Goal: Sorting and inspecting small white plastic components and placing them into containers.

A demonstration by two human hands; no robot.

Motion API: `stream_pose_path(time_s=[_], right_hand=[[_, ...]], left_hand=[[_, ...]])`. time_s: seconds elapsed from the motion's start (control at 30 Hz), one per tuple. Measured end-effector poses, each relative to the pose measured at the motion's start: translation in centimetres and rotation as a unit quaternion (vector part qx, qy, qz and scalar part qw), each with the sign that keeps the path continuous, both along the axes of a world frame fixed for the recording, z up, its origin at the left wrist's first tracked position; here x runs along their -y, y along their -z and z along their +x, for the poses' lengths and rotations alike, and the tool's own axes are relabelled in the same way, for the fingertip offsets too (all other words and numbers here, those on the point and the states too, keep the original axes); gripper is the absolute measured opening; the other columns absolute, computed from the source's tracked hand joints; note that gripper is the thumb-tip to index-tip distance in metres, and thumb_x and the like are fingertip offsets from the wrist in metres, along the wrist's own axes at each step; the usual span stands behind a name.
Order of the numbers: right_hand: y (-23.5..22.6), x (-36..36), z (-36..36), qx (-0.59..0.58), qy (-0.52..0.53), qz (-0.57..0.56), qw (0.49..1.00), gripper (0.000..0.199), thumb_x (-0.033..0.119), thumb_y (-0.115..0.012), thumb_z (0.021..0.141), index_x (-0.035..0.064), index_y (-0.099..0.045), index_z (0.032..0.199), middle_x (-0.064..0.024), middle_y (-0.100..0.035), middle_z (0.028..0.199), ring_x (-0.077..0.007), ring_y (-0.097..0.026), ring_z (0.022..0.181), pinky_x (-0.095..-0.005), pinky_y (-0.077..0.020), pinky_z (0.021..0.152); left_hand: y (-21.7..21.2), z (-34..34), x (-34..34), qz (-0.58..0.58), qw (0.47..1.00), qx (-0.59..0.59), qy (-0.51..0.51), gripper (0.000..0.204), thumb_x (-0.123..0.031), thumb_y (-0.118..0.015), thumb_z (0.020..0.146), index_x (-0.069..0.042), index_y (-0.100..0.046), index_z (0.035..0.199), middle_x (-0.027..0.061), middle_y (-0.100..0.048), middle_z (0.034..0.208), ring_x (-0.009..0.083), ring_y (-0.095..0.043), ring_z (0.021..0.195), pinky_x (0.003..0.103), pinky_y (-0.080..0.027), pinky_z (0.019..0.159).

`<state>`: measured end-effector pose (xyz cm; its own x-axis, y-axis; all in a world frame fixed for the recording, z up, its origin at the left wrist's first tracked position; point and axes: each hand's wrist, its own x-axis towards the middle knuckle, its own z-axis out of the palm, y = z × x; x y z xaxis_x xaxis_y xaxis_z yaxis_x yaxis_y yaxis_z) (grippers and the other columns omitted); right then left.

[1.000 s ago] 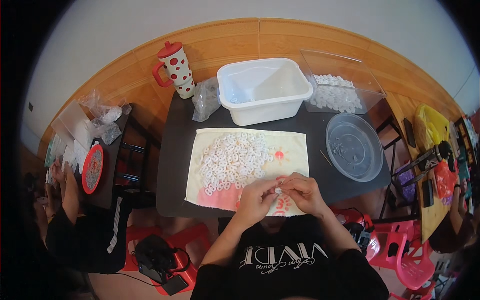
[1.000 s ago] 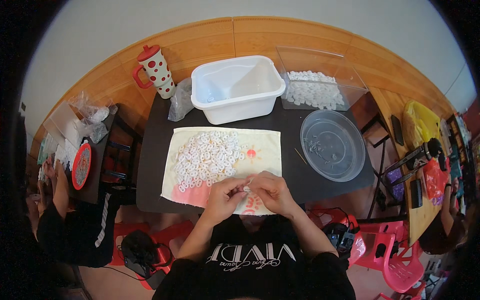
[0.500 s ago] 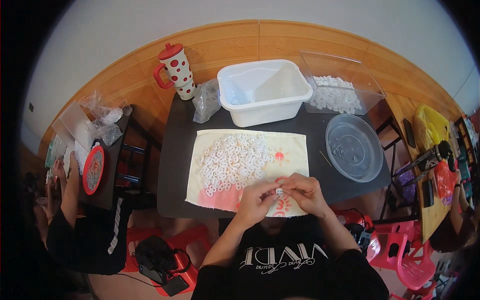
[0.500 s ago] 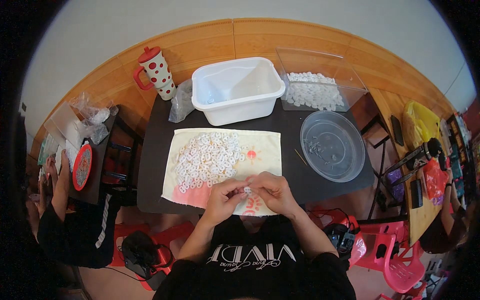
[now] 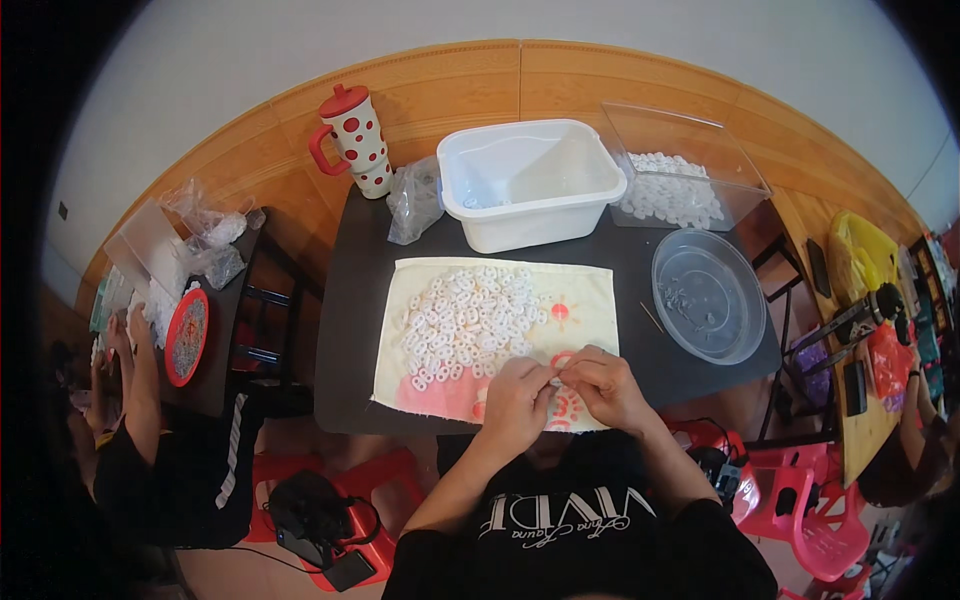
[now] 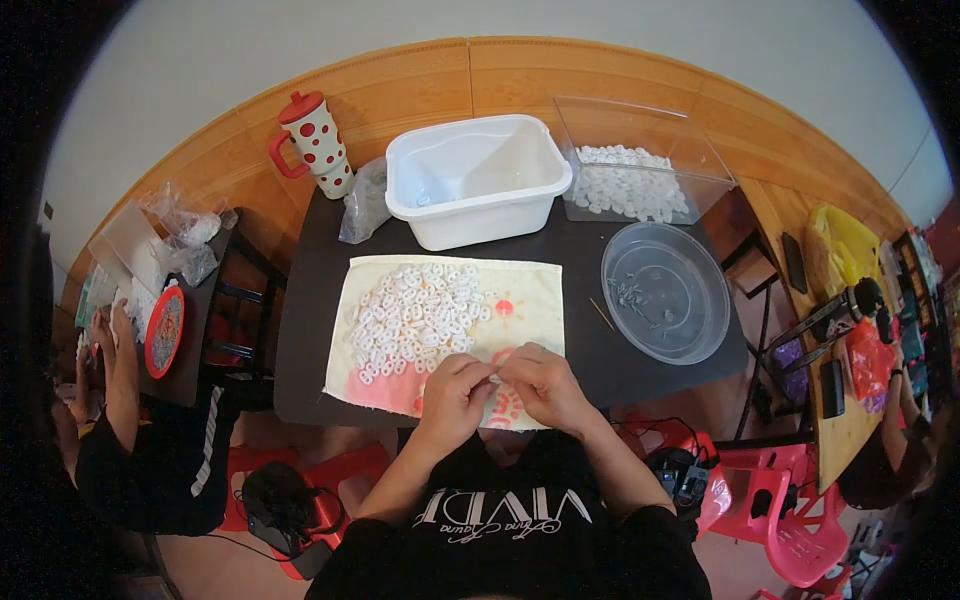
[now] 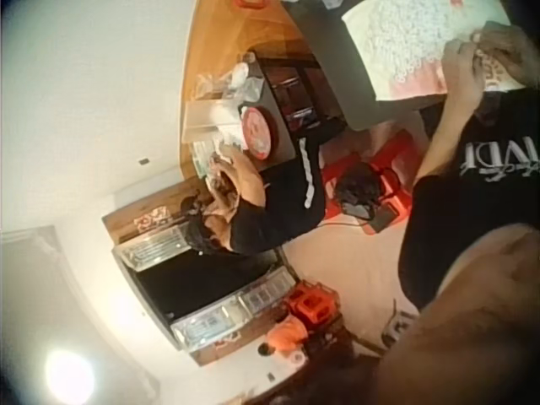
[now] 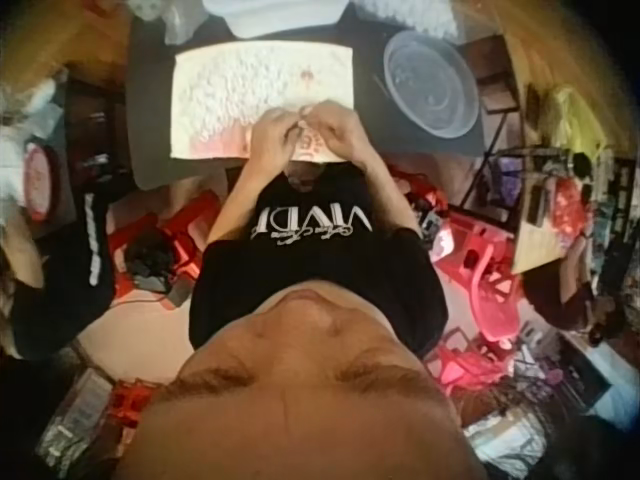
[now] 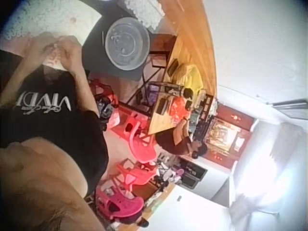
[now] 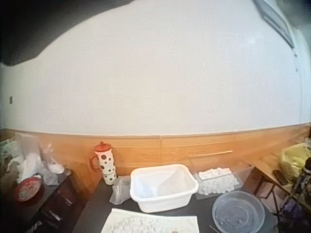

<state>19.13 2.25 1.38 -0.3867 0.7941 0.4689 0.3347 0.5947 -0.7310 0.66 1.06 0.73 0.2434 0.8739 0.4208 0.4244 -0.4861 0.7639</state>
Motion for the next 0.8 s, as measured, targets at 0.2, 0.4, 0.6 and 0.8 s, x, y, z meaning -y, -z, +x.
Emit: stream_pose_path(time_s=[0.2,0.4,0.6,0.8], right_hand=[[0.07,0.03,-0.04,-0.003,0.0,0.015,1.0,0.024,-0.014,-0.061,0.068,0.0008,-0.066,0.088,-0.0113,-0.065,0.088,-0.0311,-0.062,0.08,-0.0364,-0.0502,0.069],[-0.02,0.17,-0.01,0.029,0.013,0.027,0.999,0.016,-0.012,-0.066,0.072,-0.0008,-0.067,0.084,-0.011,-0.068,0.087,-0.0278,-0.065,0.081,-0.0341,-0.0519,0.071],[-0.13,0.14,0.16,0.055,0.013,0.04,0.998,0.014,-0.01,-0.067,0.071,-0.0007,-0.065,0.082,-0.0112,-0.067,0.09,-0.0291,-0.064,0.082,-0.0353,-0.0514,0.071],[-0.65,-0.12,-0.23,0.068,0.004,0.048,0.997,0.016,-0.009,-0.067,0.072,-0.0011,-0.066,0.085,-0.0123,-0.066,0.092,-0.0309,-0.064,0.083,-0.0367,-0.0522,0.071]], left_hand=[[-0.08,-0.13,-0.17,0.004,1.0,-0.015,0.003,0.028,0.003,-0.066,0.073,-0.003,-0.067,0.101,0.0126,-0.062,0.08,0.0336,-0.06,0.081,0.043,-0.047,0.07],[-0.03,-0.35,-0.32,-0.022,1.0,-0.005,0.012,0.031,0.003,-0.066,0.074,-0.003,-0.066,0.104,0.0111,-0.063,0.08,0.0322,-0.06,0.08,0.042,-0.048,0.069],[0.13,-0.46,-0.45,-0.016,1.0,0.003,0.021,0.031,0.003,-0.066,0.074,-0.003,-0.067,0.104,0.0118,-0.063,0.08,0.0324,-0.06,0.079,0.042,-0.048,0.069],[0.12,-0.42,-0.49,-0.026,0.999,0.011,0.024,0.034,0.005,-0.064,0.073,-0.002,-0.067,0.107,0.0126,-0.065,0.082,0.0328,-0.061,0.08,0.042,-0.048,0.07]])
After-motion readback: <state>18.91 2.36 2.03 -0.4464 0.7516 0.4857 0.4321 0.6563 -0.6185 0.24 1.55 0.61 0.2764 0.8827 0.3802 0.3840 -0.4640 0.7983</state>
